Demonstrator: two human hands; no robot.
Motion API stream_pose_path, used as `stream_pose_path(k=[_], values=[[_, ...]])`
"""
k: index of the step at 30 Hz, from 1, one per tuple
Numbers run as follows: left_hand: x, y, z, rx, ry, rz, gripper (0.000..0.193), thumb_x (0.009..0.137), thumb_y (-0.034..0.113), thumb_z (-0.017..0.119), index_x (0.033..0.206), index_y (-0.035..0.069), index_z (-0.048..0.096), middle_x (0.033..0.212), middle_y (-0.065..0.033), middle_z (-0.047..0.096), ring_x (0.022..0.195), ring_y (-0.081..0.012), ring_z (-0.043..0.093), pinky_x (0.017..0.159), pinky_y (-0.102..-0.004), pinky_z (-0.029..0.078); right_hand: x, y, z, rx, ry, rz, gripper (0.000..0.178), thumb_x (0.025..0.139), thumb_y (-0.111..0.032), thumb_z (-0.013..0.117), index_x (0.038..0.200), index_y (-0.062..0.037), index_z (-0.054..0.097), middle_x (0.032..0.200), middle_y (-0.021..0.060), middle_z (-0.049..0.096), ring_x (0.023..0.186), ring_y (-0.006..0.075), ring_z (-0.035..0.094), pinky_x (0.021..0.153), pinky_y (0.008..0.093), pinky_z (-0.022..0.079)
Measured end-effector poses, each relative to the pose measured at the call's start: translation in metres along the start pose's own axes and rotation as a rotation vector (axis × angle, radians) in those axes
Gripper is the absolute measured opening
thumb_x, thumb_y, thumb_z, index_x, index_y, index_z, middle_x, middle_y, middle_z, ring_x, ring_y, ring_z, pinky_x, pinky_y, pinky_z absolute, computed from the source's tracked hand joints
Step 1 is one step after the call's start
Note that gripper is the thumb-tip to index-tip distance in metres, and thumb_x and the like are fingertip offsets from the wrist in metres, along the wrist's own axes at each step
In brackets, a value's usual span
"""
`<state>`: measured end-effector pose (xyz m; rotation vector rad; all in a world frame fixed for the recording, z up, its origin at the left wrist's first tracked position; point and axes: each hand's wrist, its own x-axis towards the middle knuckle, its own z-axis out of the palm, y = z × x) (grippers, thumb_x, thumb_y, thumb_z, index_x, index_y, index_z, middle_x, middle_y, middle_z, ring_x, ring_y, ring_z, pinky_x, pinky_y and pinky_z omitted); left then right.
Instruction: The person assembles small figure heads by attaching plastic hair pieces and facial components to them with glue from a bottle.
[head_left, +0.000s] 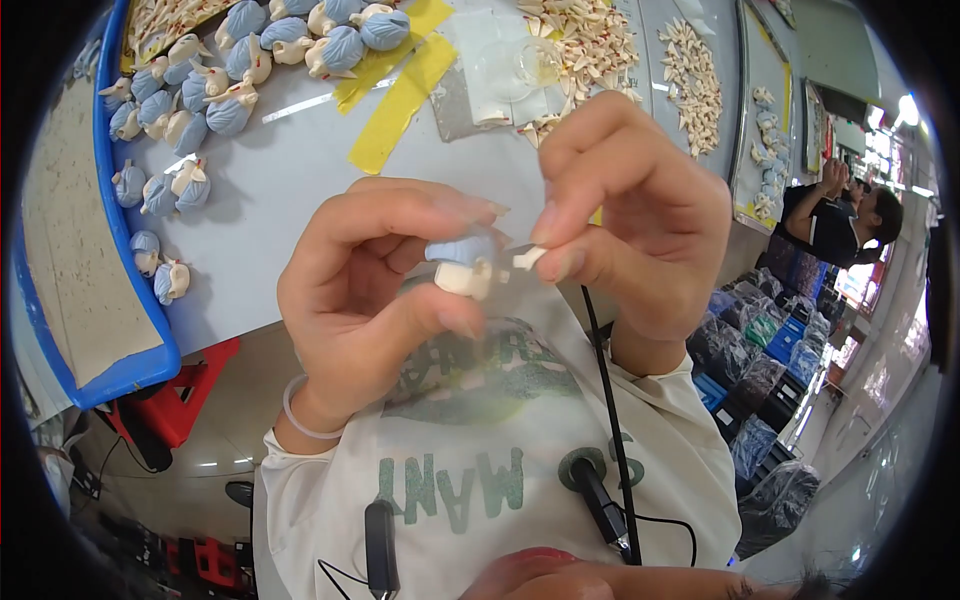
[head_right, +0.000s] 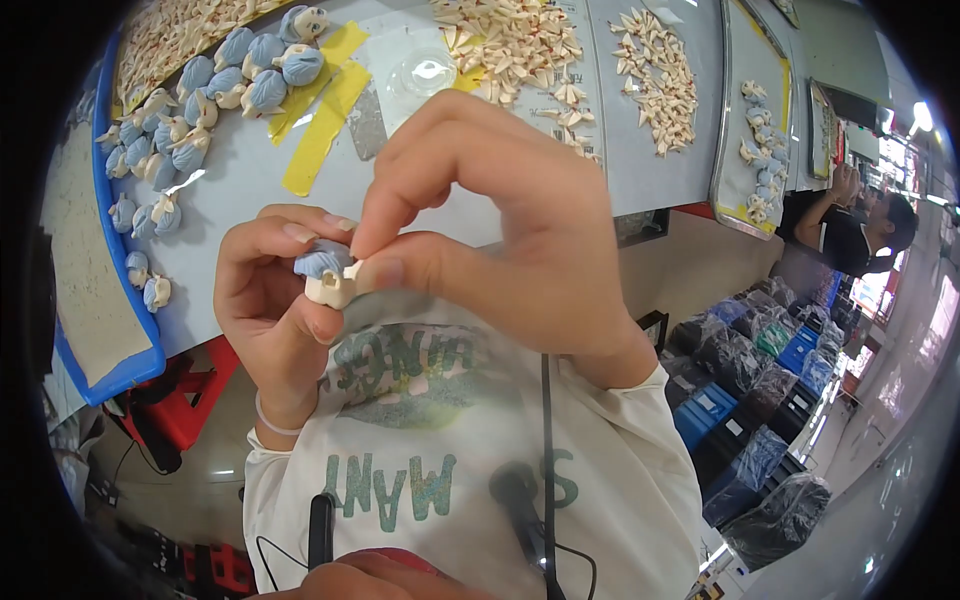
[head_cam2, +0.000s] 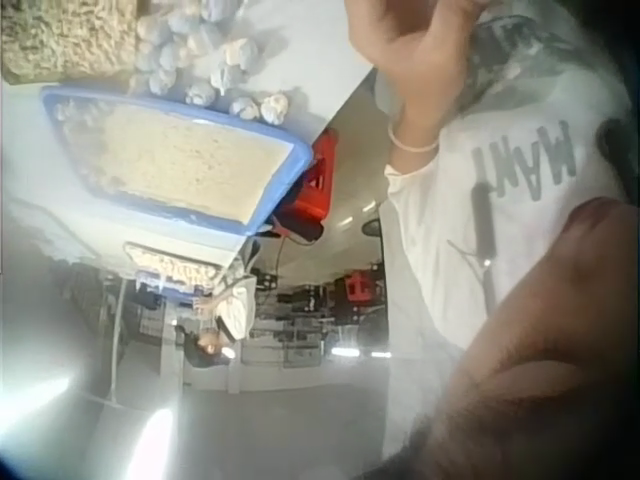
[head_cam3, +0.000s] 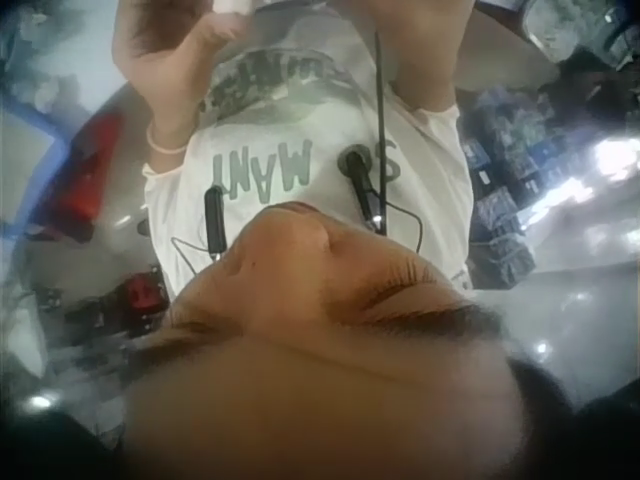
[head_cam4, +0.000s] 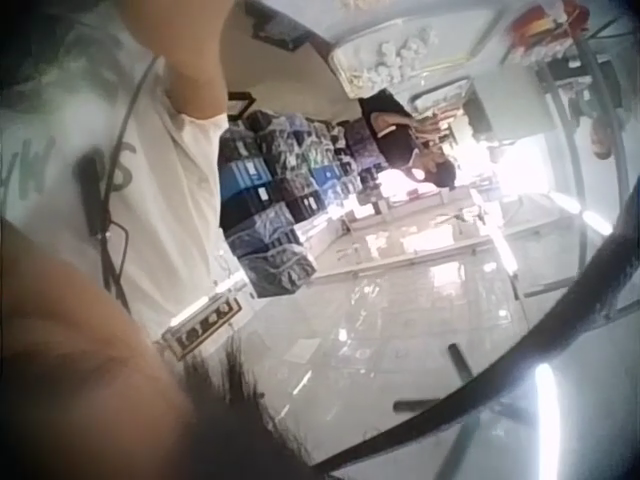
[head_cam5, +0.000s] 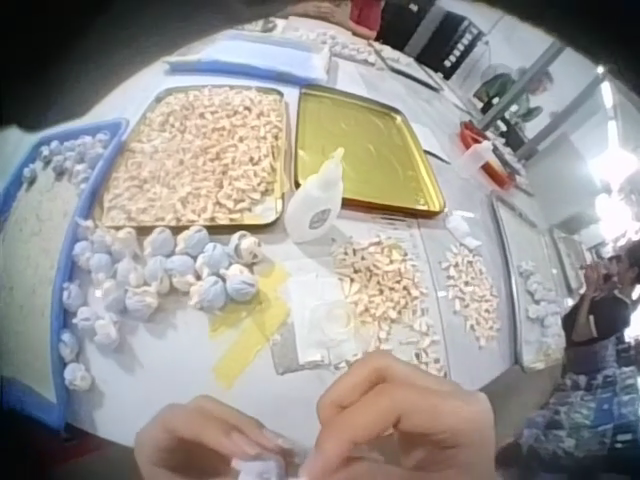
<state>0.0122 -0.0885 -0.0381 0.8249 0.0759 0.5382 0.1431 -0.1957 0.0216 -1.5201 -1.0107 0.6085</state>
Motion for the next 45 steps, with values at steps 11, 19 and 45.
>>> stream_pose_path(k=[11,19,45], values=[[-0.011,0.005,0.007,0.56,-0.01,0.211,0.035,0.064,0.009,0.074,0.094,-0.003,0.059,0.093,-0.0165,0.059,0.079,-0.02,0.059,0.066,-0.026,0.047,-0.01,-0.004,0.01,-0.108,-0.052,-0.03,0.021,0.06,-0.005,0.074,0.066,-0.0039,0.054,0.07,0.005,0.046,0.061,0.0119,0.039,0.053,0.0224,0.029],[-0.012,0.0,0.007,0.331,0.028,0.113,0.041,0.064,0.014,0.075,0.097,-0.003,0.058,0.093,-0.0144,0.058,0.081,-0.017,0.057,0.07,-0.0248,0.044,-0.014,0.005,0.01,0.053,0.002,-0.028,0.023,0.06,-0.009,0.076,0.071,-0.003,0.057,0.072,0.0054,0.047,0.062,0.011,0.042,0.053,0.0213,0.03],[-0.013,0.004,0.01,0.641,-0.028,0.215,0.039,0.06,0.01,0.075,0.093,-0.002,0.059,0.091,-0.0158,0.059,0.077,-0.0212,0.059,0.066,-0.0274,0.048,-0.022,0.01,0.007,0.081,0.046,-0.02,0.02,0.057,-0.001,0.075,0.068,-0.0039,0.058,0.071,0.007,0.055,0.064,0.0141,0.05,0.057,0.025,0.038]])
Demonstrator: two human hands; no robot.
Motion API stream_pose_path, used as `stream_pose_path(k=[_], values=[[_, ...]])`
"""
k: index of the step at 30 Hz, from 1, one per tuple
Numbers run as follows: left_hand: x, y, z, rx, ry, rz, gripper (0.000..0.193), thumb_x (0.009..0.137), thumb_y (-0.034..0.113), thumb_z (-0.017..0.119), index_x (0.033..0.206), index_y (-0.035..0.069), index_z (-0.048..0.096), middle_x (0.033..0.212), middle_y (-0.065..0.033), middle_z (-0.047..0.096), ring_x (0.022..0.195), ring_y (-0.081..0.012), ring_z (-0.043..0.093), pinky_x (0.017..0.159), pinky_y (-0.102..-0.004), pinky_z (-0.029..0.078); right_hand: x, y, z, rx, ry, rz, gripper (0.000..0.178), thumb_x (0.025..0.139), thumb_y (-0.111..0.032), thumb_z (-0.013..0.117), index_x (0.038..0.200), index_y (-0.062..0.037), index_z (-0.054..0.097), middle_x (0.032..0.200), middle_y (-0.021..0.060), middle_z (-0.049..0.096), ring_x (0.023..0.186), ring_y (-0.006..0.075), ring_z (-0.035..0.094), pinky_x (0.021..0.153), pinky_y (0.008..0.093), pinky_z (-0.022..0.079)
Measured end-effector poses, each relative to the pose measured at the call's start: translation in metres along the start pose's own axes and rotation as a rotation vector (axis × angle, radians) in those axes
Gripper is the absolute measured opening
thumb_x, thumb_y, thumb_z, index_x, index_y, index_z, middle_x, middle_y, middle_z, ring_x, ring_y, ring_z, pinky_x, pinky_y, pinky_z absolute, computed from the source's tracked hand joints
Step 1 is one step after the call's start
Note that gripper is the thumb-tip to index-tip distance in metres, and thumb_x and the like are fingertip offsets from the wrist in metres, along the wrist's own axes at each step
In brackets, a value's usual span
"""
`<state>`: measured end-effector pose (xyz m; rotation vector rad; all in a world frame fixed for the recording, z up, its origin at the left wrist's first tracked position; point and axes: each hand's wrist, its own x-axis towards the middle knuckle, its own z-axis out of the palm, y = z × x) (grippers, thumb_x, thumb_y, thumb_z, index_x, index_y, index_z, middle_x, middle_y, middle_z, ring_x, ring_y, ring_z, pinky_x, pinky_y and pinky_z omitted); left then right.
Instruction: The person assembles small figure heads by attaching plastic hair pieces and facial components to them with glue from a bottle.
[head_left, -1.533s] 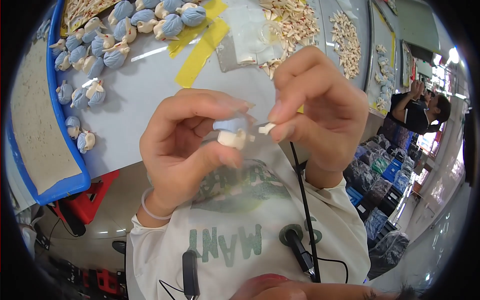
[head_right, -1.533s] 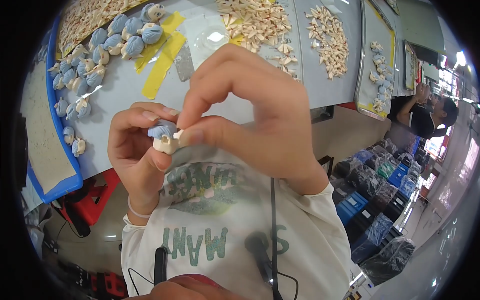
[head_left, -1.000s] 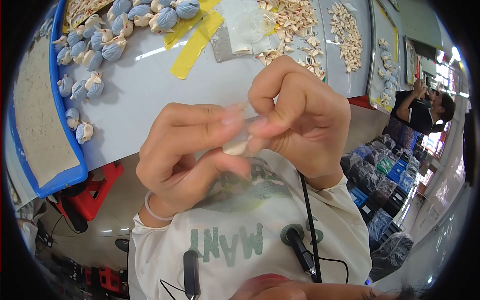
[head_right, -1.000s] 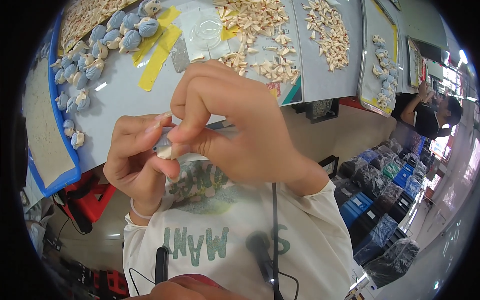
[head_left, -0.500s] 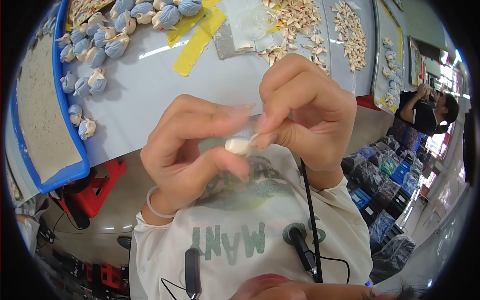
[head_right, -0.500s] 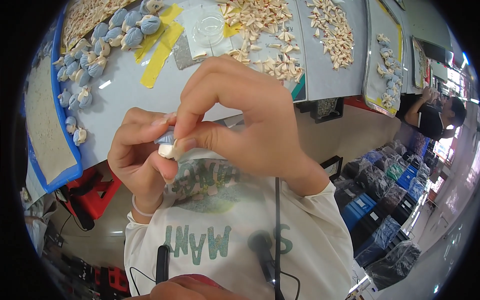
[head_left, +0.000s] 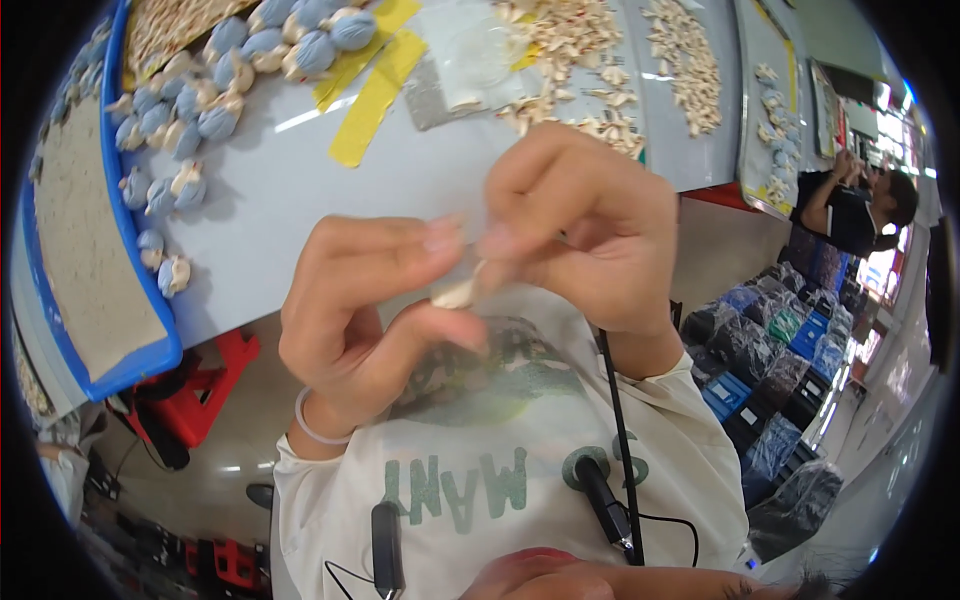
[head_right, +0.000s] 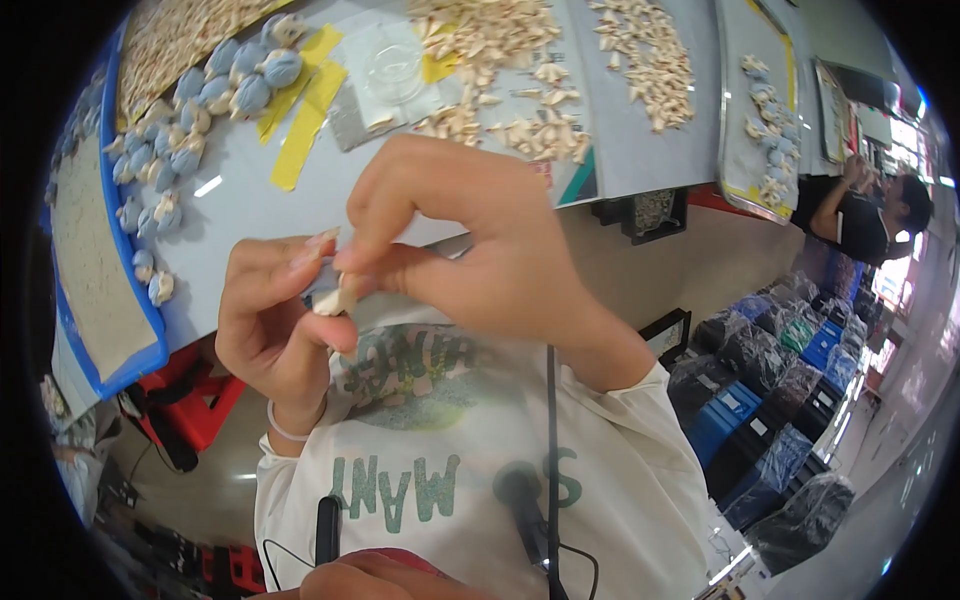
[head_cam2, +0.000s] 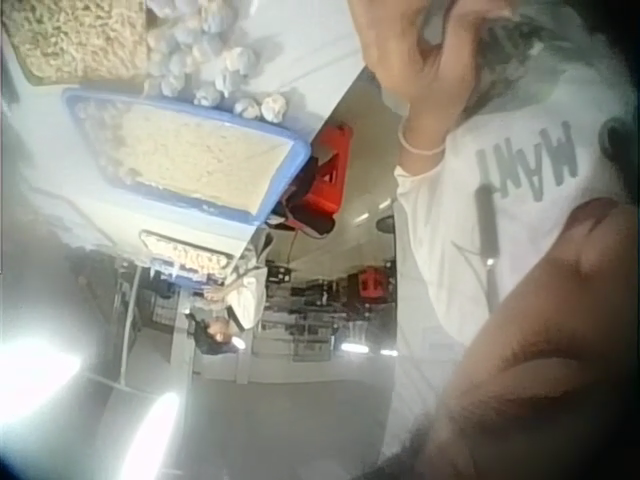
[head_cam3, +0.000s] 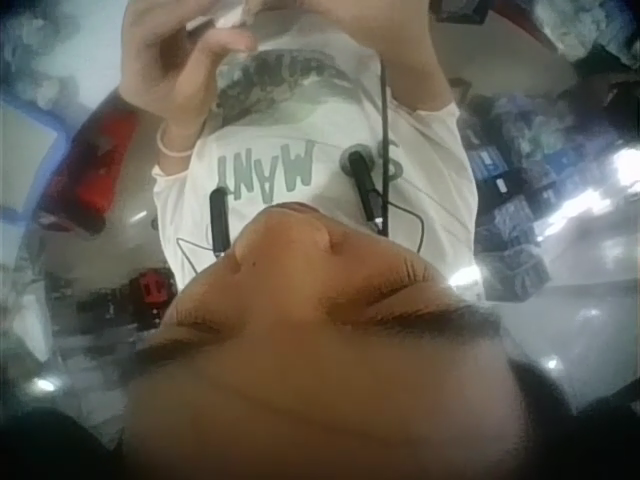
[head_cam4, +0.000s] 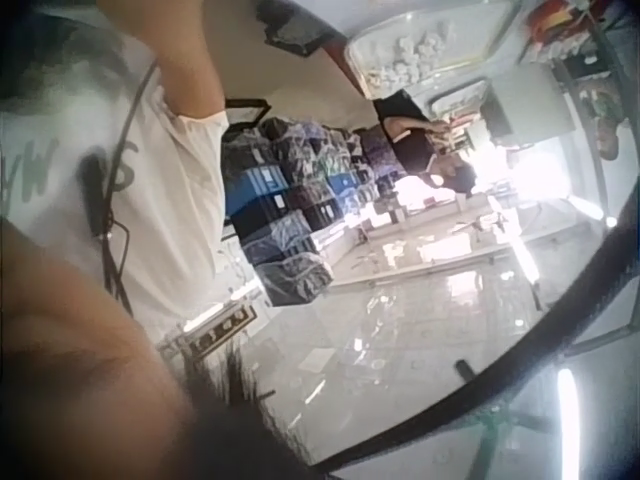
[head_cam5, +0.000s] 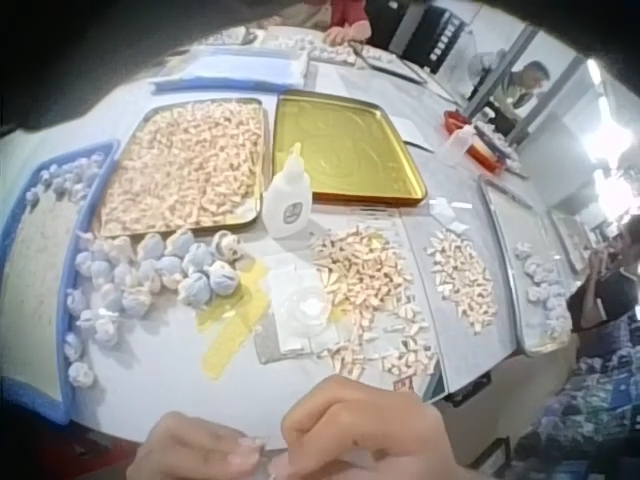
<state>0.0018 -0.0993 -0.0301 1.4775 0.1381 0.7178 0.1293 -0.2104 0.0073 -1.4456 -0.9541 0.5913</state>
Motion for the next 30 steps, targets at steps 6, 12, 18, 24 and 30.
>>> stream_pose_path(k=[6,12,18,24,30], values=[[0.005,0.01,0.01,0.425,-0.05,0.213,0.036,0.059,0.014,0.075,0.09,0.008,0.059,0.09,-0.008,0.06,0.084,-0.0254,0.054,0.068,-0.0293,0.047,-0.012,0.0,-0.006,0.424,-0.126,0.335,0.046,0.067,-0.01,0.073,0.104,-0.0018,0.047,0.094,0.0058,0.053,0.083,0.0147,0.053,0.074,0.0263,0.043],[0.008,0.011,0.004,0.61,-0.139,0.289,0.044,0.061,0.016,0.076,0.098,0.009,0.053,0.096,-0.0085,0.056,0.089,-0.0291,0.052,0.076,-0.0328,0.046,-0.021,-0.001,-0.048,0.179,0.007,0.238,0.035,0.069,-0.003,0.066,0.101,-0.0046,0.052,0.089,0.0044,0.057,0.08,0.0105,0.054,0.072,0.0239,0.043],[0.016,0.005,-0.052,0.772,0.124,0.226,0.024,0.076,0.0,0.061,0.099,-0.005,0.053,0.098,-0.0155,0.055,0.091,-0.0284,0.054,0.081,-0.0356,0.045,-0.052,0.022,-0.237,-0.726,0.744,0.283,0.019,0.075,-0.006,0.057,0.094,-0.0046,0.062,0.086,0.0043,0.058,0.073,0.0109,0.053,0.068,0.0235,0.043],[0.035,0.022,-0.069,1.018,0.14,0.142,0.019,0.079,-0.004,0.053,0.098,-0.003,0.057,0.099,-0.0144,0.057,0.093,-0.0245,0.054,0.082,-0.0326,0.042,-0.068,0.04,-0.278,-1.442,0.634,0.465,0.025,0.07,-0.008,0.059,0.095,-0.0058,0.062,0.094,0.0128,0.057,0.082,0.0213,0.055,0.073,0.0298,0.043],[0.053,0.004,-0.047,1.117,-0.012,0.134,0.027,0.08,-0.001,0.052,0.105,0.005,0.058,0.106,-0.01,0.056,0.1,-0.0234,0.051,0.087,-0.0324,0.039,-0.007,0.021,-0.172,-1.09,0.559,0.052,0.023,0.071,-0.006,0.059,0.094,-0.0072,0.062,0.098,0.0092,0.057,0.091,0.0237,0.054,0.078,0.0322,0.043]])
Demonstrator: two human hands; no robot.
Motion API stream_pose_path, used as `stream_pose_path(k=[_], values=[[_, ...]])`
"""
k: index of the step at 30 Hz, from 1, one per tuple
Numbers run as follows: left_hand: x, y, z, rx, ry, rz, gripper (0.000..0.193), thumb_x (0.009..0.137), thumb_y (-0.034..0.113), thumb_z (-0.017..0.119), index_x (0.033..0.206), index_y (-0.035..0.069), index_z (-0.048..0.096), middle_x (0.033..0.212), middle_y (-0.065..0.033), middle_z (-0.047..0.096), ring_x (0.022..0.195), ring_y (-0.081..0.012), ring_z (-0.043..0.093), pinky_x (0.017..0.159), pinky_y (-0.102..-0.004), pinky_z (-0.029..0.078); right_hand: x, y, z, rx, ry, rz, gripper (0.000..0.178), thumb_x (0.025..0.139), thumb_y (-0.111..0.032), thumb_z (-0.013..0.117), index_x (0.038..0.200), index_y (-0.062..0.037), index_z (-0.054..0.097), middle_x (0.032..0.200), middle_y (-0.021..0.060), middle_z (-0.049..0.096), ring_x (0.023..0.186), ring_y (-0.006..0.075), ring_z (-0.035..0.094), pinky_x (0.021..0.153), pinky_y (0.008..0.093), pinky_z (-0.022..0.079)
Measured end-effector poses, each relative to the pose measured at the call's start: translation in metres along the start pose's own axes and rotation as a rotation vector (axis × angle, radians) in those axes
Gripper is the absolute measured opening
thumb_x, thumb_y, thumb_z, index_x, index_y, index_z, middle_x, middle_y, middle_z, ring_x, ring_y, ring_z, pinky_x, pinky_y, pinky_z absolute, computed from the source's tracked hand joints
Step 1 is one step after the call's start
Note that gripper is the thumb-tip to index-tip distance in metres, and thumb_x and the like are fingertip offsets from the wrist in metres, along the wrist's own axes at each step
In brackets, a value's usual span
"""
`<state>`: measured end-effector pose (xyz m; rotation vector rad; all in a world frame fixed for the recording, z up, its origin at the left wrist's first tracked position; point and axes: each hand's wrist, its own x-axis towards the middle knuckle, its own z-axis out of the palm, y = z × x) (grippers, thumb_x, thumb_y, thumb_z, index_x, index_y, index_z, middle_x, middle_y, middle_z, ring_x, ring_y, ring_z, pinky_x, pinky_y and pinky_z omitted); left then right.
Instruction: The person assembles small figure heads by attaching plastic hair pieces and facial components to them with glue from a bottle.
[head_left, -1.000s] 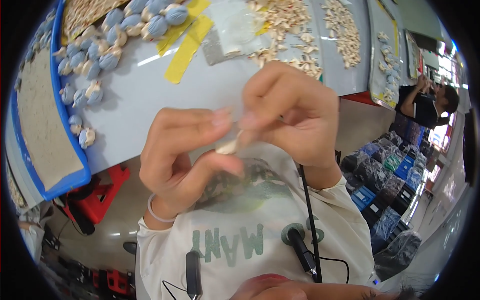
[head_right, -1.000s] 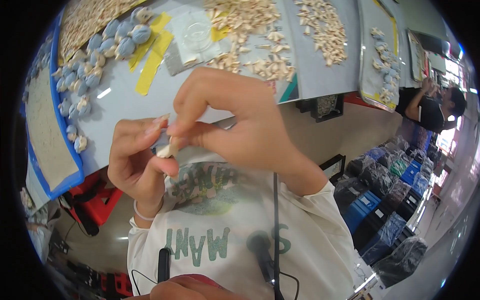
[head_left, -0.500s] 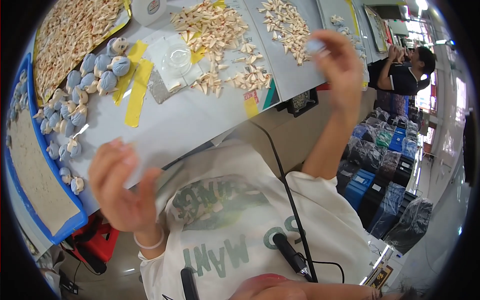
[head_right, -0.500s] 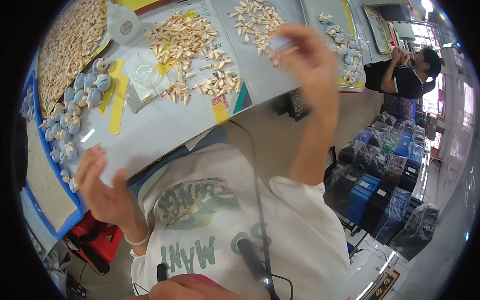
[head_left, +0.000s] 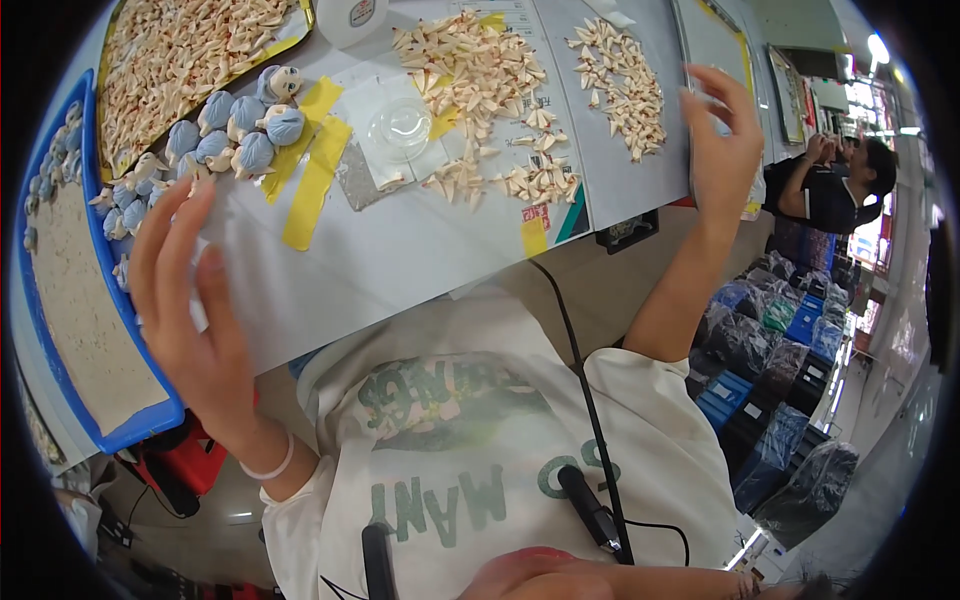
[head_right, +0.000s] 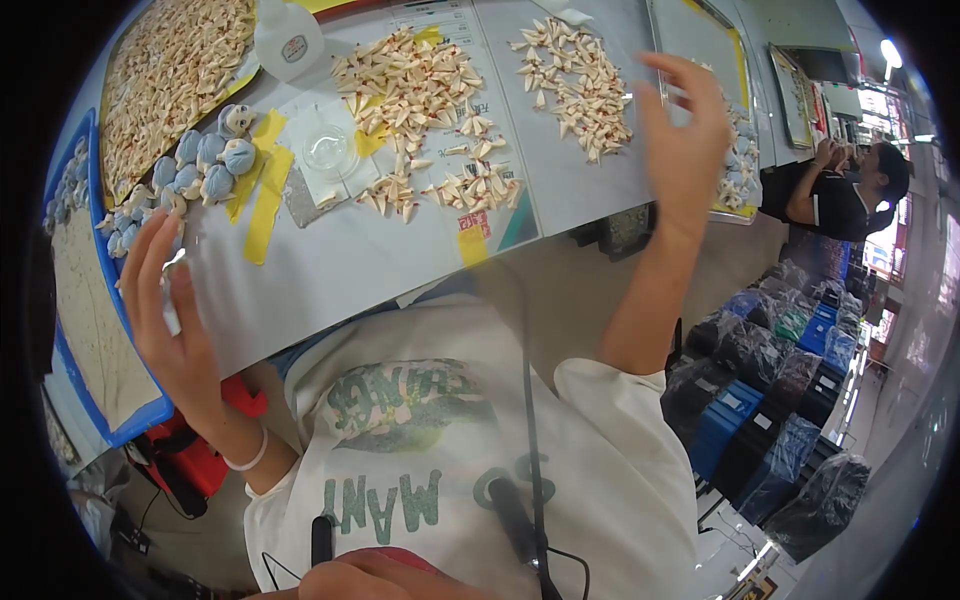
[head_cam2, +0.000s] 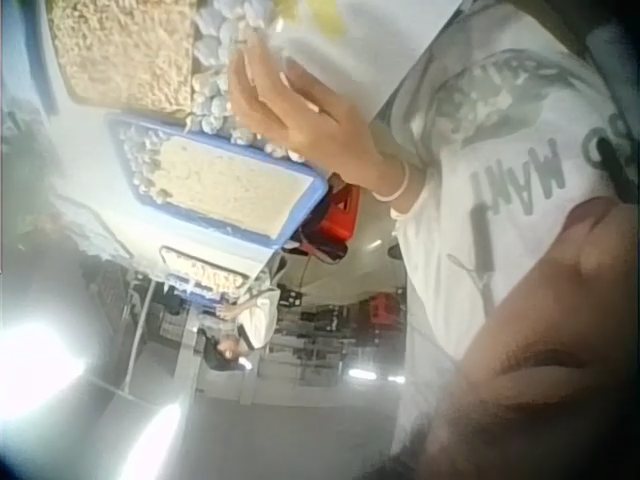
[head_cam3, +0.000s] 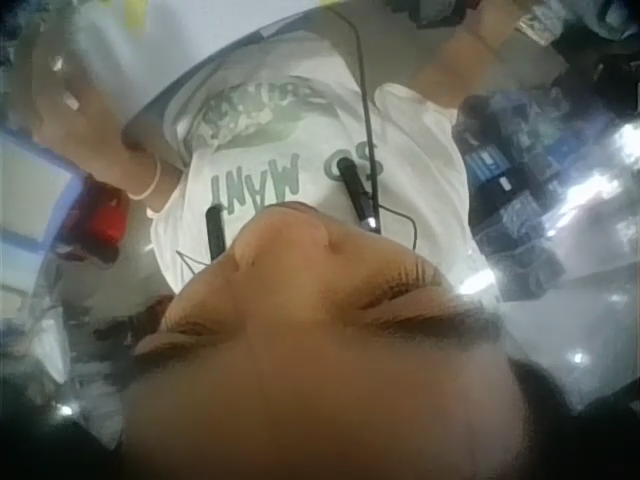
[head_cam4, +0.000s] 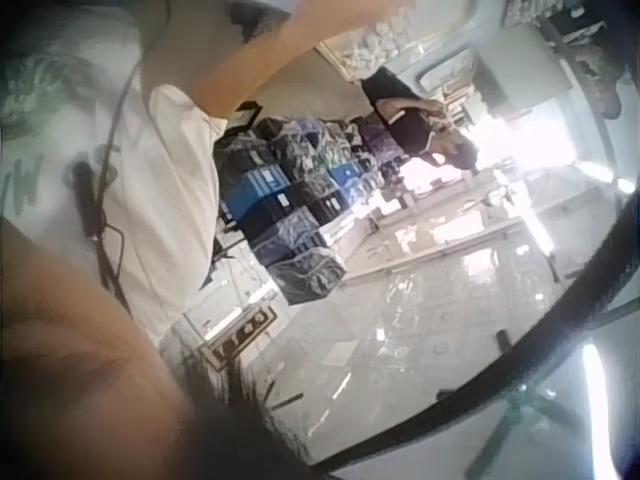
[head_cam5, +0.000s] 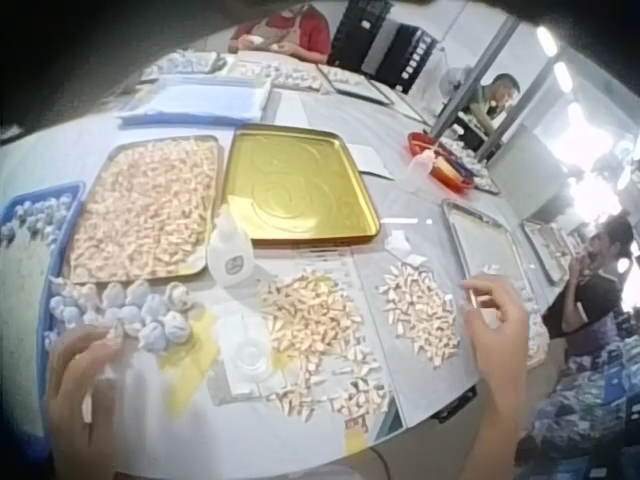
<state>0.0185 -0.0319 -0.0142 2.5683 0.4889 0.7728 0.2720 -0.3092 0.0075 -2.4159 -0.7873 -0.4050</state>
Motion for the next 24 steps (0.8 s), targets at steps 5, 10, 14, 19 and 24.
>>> stream_pose_path(k=[5,10,14,19,24], values=[[0.016,0.009,0.017,0.18,-0.078,0.023,0.03,0.077,0.003,0.057,0.106,0.012,0.059,0.112,-0.0069,0.052,0.105,-0.0247,0.047,0.088,-0.033,0.037,-0.002,-0.079,0.054,0.239,-0.354,-0.419,0.019,0.069,-0.004,0.061,0.088,-0.0079,0.062,0.088,0.005,0.057,0.085,0.0227,0.054,0.072,0.0311,0.043],[0.014,-0.001,0.014,0.215,0.002,-0.051,0.024,0.074,0.006,0.061,0.098,0.009,0.06,0.104,-0.0067,0.053,0.096,-0.0237,0.05,0.082,-0.0331,0.039,0.001,-0.079,0.068,0.179,-0.34,-0.513,0.012,0.068,-0.005,0.061,0.079,-0.0059,0.059,0.079,0.0039,0.055,0.076,0.023,0.052,0.065,0.033,0.042],[0.012,-0.008,0.013,0.204,0.026,-0.073,0.018,0.074,0.005,0.061,0.092,0.007,0.059,0.099,-0.0069,0.055,0.092,-0.0232,0.05,0.08,-0.034,0.039,0.001,-0.082,0.065,0.194,-0.349,-0.476,0.01,0.067,-0.003,0.061,0.076,-0.0039,0.056,0.075,0.0053,0.054,0.071,0.0233,0.051,0.063,0.0319,0.042],[0.014,-0.01,0.01,0.214,0.057,-0.092,0.023,0.073,0.006,0.063,0.095,0.007,0.057,0.093,-0.0081,0.056,0.09,-0.0255,0.05,0.078,-0.0345,0.04,-0.001,-0.081,0.064,0.252,-0.306,-0.42,0.008,0.068,-0.001,0.06,0.076,-0.0034,0.056,0.072,0.0064,0.055,0.067,0.0229,0.052,0.061,0.0301,0.042],[0.019,-0.008,0.008,0.226,-0.013,-0.154,0.022,0.072,0.009,0.064,0.092,0.006,0.055,0.091,-0.0074,0.056,0.086,-0.0256,0.05,0.077,-0.0342,0.039,-0.003,-0.09,0.058,0.294,-0.263,-0.28,0.01,0.073,0.001,0.057,0.082,-0.0028,0.06,0.074,0.0062,0.057,0.065,0.017,0.054,0.06,0.0253,0.042]])
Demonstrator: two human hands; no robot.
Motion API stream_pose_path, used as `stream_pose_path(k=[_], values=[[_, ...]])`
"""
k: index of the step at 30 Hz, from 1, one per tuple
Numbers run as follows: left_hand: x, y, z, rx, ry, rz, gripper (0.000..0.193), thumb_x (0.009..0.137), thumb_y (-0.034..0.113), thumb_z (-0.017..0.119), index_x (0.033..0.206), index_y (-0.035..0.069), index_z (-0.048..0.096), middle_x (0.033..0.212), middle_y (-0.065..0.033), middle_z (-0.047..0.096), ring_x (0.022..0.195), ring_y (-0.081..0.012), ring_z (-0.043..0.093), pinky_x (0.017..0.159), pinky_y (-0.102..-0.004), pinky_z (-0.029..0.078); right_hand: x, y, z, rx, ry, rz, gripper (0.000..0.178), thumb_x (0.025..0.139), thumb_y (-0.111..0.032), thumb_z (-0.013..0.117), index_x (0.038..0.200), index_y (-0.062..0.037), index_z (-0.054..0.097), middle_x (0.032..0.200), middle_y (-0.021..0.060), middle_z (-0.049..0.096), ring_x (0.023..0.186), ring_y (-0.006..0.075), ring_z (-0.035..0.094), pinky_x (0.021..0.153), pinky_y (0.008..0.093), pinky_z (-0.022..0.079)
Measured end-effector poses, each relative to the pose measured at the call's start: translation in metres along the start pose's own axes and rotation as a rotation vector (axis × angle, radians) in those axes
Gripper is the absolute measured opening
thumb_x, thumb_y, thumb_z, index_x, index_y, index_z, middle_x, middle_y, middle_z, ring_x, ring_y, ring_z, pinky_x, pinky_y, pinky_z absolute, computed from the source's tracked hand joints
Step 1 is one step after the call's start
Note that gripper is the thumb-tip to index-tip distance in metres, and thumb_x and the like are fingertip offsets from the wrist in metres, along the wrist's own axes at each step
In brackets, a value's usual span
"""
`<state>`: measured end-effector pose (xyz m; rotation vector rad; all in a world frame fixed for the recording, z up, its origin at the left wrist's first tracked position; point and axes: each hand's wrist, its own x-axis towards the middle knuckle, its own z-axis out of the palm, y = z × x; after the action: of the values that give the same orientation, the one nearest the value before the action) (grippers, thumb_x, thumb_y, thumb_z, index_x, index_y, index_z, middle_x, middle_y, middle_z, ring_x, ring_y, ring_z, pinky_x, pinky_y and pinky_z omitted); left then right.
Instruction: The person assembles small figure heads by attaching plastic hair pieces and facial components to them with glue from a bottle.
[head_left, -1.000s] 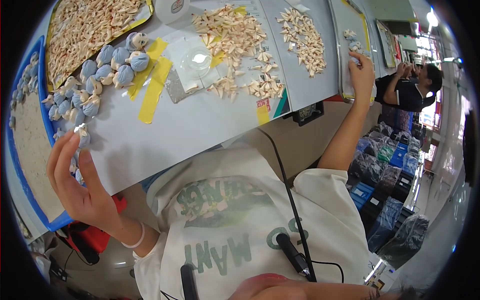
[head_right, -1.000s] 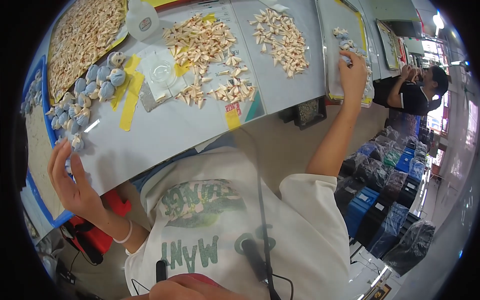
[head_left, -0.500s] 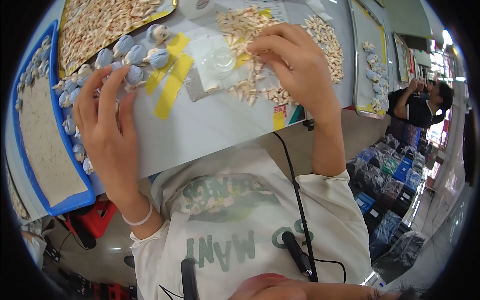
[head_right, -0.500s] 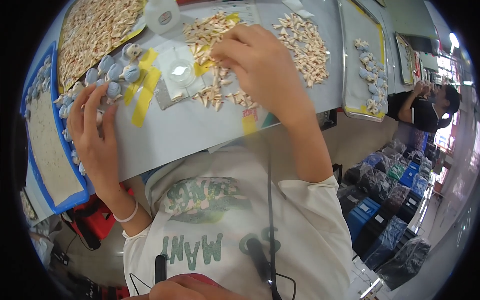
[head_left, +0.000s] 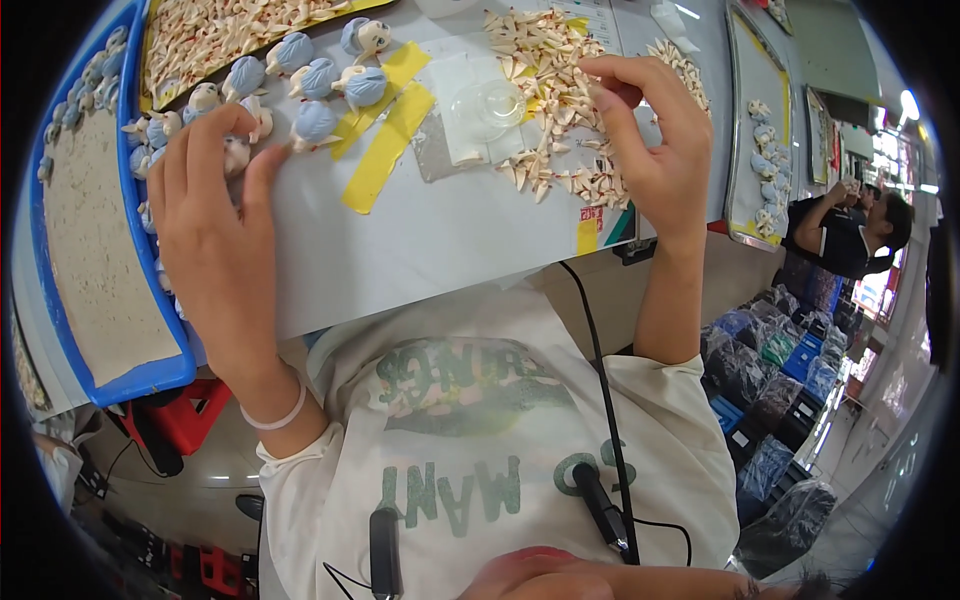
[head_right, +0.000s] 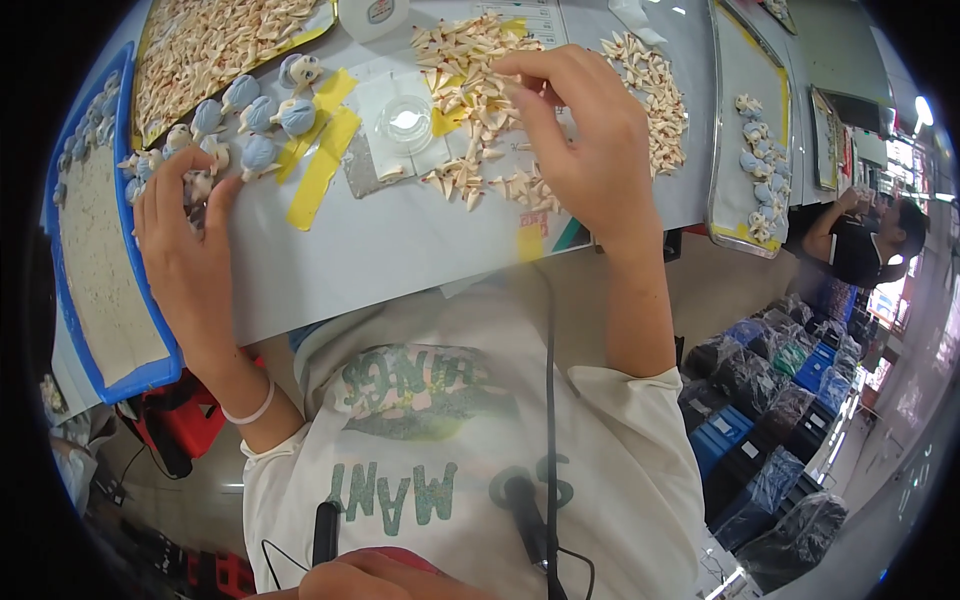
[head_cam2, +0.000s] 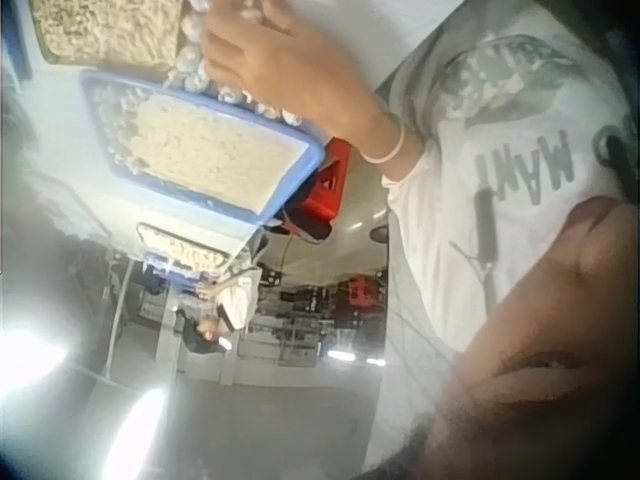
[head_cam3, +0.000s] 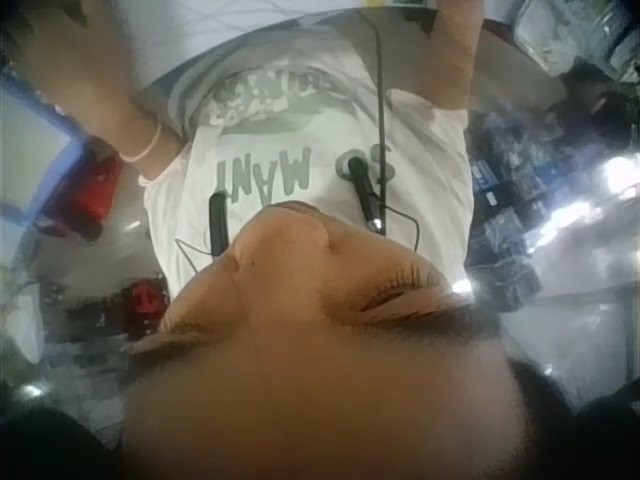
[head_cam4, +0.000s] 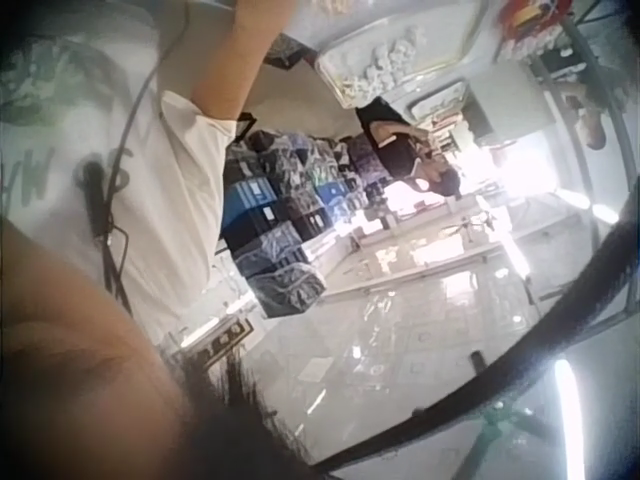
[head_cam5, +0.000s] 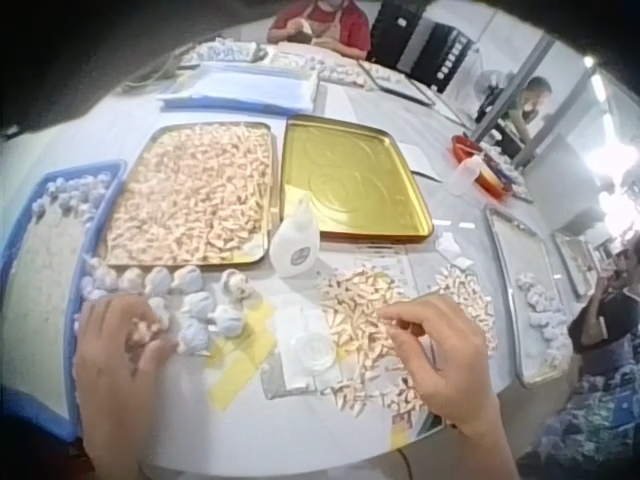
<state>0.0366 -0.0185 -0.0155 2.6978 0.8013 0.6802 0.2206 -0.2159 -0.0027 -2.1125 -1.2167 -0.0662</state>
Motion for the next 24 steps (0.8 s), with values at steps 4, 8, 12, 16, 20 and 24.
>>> stream_pose_path(k=[4,8,12,16,20,24], values=[[-0.001,-0.004,0.003,-0.022,-0.039,-0.029,0.022,0.071,0.011,0.065,0.088,0.006,0.053,0.089,-0.0065,0.056,0.083,-0.0251,0.05,0.075,-0.0329,0.04,-0.002,-0.002,-0.002,0.053,0.0,-0.036,0.012,0.074,0.001,0.056,0.084,-0.0016,0.061,0.075,0.0057,0.057,0.065,0.0142,0.053,0.061,0.0231,0.042],[-0.001,-0.002,0.004,-0.014,-0.037,-0.088,0.023,0.071,0.011,0.065,0.091,0.006,0.054,0.089,-0.0064,0.056,0.083,-0.0244,0.051,0.075,-0.0313,0.04,-0.012,0.001,-0.005,0.244,0.001,0.09,0.01,0.074,0.003,0.057,0.083,0.001,0.061,0.076,0.0052,0.06,0.066,0.0105,0.053,0.063,0.0213,0.042],[-0.005,0.0,0.003,-0.347,0.23,-0.07,0.025,0.072,0.001,0.061,0.096,0.004,0.055,0.094,-0.006,0.056,0.086,-0.0181,0.053,0.076,-0.0274,0.041,-0.018,0.003,-0.009,0.389,0.018,0.166,0.01,0.071,0.006,0.058,0.081,0.0025,0.061,0.077,0.005,0.061,0.07,0.0091,0.054,0.065,0.0206,0.043],[-0.026,-0.002,-0.008,-0.924,0.123,-0.182,0.028,0.07,-0.009,0.057,0.096,0.002,0.053,0.103,-0.0122,0.051,0.088,-0.018,0.053,0.074,-0.0269,0.044,-0.014,-0.003,-0.011,0.446,0.025,0.168,0.013,0.069,0.007,0.061,0.081,0.0026,0.061,0.077,0.0052,0.062,0.07,0.0092,0.054,0.066,0.0205,0.043],[-0.046,0.013,-0.002,-1.421,-0.01,-0.178,0.029,0.073,0.005,0.065,0.094,0.004,0.045,0.096,-0.0145,0.053,0.083,-0.0236,0.054,0.07,-0.032,0.045,0.003,-0.017,-0.001,0.45,0.056,0.116,0.011,0.067,0.007,0.062,0.076,0.0019,0.062,0.076,0.0055,0.063,0.067,0.0097,0.055,0.064,0.0204,0.044],[-0.055,0.014,0.003,-1.62,-0.04,-0.172,0.035,0.067,-0.001,0.069,0.095,0.001,0.048,0.098,-0.0168,0.053,0.083,-0.0232,0.056,0.072,-0.0318,0.046,0.024,-0.026,0.001,0.251,-0.233,-0.078,0.015,0.067,0.01,0.062,0.082,0.0062,0.059,0.079,0.0095,0.06,0.073,0.0141,0.056,0.067,0.0234,0.044]])
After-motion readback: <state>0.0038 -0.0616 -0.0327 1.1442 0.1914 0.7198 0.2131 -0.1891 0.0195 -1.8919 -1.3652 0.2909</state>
